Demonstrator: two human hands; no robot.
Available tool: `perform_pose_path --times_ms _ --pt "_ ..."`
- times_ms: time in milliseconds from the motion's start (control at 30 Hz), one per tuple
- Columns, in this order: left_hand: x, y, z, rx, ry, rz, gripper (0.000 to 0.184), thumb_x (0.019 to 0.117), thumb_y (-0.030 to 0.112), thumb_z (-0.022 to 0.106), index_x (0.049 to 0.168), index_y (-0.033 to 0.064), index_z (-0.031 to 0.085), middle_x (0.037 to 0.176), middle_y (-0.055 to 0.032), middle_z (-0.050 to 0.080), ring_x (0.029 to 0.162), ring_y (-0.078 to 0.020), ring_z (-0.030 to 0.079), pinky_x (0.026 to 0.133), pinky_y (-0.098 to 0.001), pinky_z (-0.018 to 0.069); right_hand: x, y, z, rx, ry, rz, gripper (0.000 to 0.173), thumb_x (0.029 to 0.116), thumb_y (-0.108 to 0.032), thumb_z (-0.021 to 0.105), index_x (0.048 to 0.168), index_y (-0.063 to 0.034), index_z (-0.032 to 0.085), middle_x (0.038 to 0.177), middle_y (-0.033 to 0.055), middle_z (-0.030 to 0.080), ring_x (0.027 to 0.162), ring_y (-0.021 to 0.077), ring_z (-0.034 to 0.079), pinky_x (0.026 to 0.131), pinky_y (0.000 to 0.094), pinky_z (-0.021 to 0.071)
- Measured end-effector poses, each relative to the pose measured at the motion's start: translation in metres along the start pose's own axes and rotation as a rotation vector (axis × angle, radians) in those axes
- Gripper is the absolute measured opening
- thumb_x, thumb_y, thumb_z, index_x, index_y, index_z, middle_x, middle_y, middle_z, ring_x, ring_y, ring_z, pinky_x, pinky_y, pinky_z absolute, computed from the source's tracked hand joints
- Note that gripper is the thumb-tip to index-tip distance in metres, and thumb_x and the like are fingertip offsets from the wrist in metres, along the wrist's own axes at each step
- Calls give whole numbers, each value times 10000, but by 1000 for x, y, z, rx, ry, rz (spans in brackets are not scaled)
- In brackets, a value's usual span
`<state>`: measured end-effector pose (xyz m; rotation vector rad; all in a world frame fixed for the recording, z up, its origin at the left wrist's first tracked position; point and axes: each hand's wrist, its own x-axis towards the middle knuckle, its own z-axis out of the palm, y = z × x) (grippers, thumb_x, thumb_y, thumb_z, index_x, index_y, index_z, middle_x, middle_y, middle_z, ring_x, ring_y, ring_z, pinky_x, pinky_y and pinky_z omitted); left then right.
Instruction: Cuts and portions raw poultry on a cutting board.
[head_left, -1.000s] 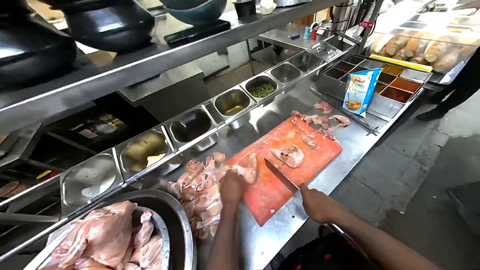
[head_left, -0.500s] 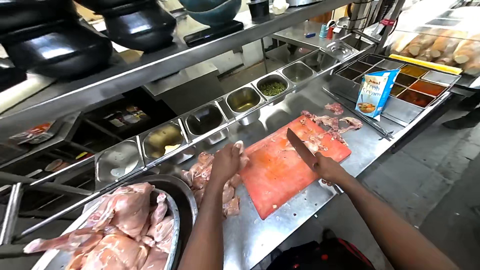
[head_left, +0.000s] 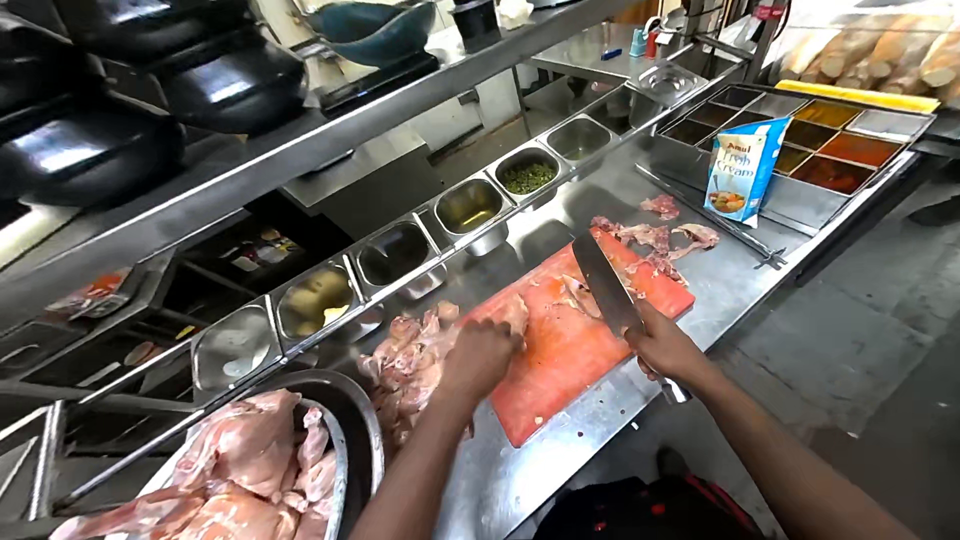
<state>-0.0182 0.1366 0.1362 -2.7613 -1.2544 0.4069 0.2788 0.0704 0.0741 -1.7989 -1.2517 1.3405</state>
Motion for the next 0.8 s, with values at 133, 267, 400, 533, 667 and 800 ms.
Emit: perform_pose_path --times_ms 133,267,400,533,667,800 --pt "-33 38 70 -122 70 -53 235 1006 131 579 1154 184 753 1156 -106 723 1063 -329 692 912 -533 550 -12 5 17 -258 -7 -141 328 1072 -274 498 1368 -134 489 710 107 632 544 237 651 549 442 582" --pt "-58 62 93 -239 366 -249 243 930 125 685 1111 244 796 1080 -88 740 951 -303 719 793 -498 597 -21 -2 46 -541 -35 -277 270 1077 -307 457 1243 -112 543 776 107 641 736 308 682 693 519 559" --pt "-61 77 104 -447 434 -398 228 923 186 690 1115 241 799 1049 -71 735 898 -259 723 751 -481 609 -23 -7 82 -748 -102 -243 296 1078 -295 412 1285 -111 514 877 142 684 857 356 719 756 531 574" --pt "-58 86 117 -480 500 -403 230 892 177 728 1102 235 801 1032 -60 736 857 -241 721 735 -457 606 -26 -34 78 -829 -89 -277 280 1075 -287 434 1282 -122 525 840 128 684 824 344 718 735 533 570" --pt "-60 85 119 -480 513 -395 240 871 168 758 1099 230 806 1013 -53 738 839 -248 714 719 -472 590 -47 -92 59 -572 438 -904 284 1060 -260 425 1111 -29 582 595 43 559 472 229 594 416 428 498" --pt "-61 81 118 -443 484 -376 226 881 211 763 1102 246 797 1025 -45 739 867 -241 717 741 -474 583 -21 -73 96 -518 590 -919 287 1040 -212 429 1142 26 554 626 102 602 491 274 637 439 451 537"
